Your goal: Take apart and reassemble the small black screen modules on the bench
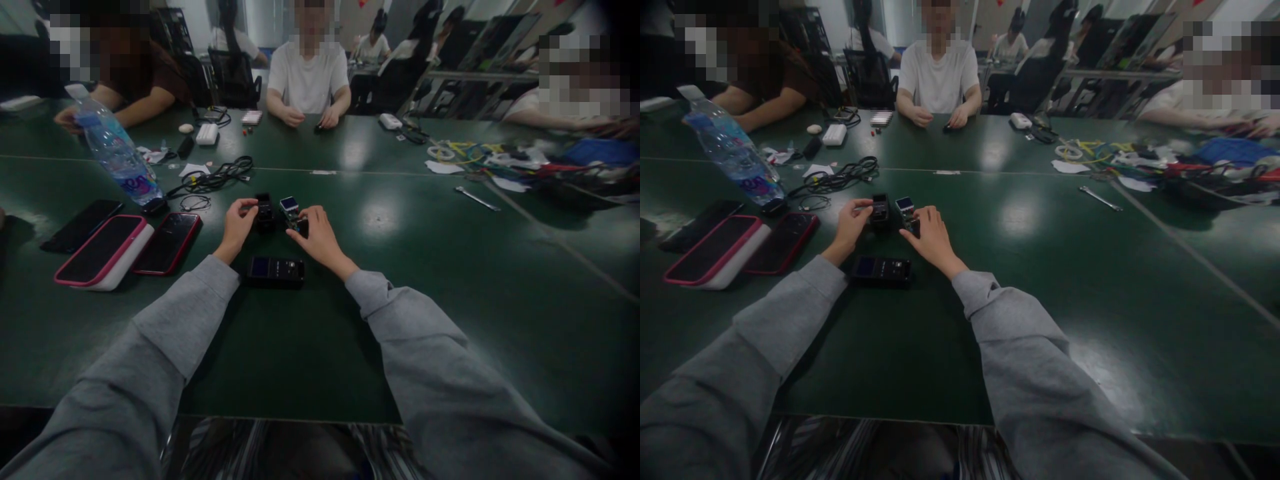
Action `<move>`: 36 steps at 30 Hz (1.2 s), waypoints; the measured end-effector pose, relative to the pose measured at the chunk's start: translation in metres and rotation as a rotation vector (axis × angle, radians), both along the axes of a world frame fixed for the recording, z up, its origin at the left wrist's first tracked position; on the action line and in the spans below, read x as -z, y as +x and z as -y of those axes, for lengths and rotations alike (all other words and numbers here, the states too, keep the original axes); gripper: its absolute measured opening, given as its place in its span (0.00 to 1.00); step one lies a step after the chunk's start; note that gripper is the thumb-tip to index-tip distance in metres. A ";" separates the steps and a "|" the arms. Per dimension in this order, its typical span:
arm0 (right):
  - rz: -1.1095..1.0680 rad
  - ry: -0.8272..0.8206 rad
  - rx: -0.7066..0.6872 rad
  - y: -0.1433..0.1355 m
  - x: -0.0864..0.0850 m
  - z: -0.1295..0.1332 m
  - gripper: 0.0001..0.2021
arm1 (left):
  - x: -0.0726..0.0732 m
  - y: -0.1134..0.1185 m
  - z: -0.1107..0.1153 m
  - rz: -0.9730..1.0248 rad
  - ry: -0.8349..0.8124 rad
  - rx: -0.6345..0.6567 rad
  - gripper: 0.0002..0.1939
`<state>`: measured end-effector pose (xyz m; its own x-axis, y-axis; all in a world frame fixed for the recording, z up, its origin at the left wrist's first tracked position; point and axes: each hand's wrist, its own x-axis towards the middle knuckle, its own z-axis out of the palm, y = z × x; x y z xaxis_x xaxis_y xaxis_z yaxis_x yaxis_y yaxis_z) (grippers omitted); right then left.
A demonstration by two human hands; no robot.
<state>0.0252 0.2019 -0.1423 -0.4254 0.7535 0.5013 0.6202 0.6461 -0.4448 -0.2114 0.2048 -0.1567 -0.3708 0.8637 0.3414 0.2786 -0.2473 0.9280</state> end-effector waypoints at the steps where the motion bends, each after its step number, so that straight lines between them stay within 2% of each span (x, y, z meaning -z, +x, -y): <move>1: -0.010 0.006 0.023 0.000 0.000 0.000 0.17 | 0.000 0.000 0.000 -0.008 -0.005 0.006 0.11; 5: -0.053 -0.002 0.092 0.001 0.004 -0.003 0.12 | -0.001 0.000 0.001 -0.054 -0.005 0.025 0.16; 9: -0.104 -0.042 0.142 0.002 0.006 -0.004 0.12 | -0.005 0.001 0.002 -0.108 0.004 0.046 0.22; 16: -0.169 -0.081 0.216 0.004 0.007 -0.004 0.13 | -0.003 -0.001 -0.001 -0.113 -0.002 0.215 0.26; 27: -0.210 -0.079 0.203 0.006 0.010 -0.008 0.15 | -0.004 0.000 0.002 -0.036 -0.009 0.341 0.27; 36: -0.199 -0.022 0.212 0.004 0.012 -0.010 0.17 | -0.002 -0.001 -0.001 -0.099 0.007 0.378 0.27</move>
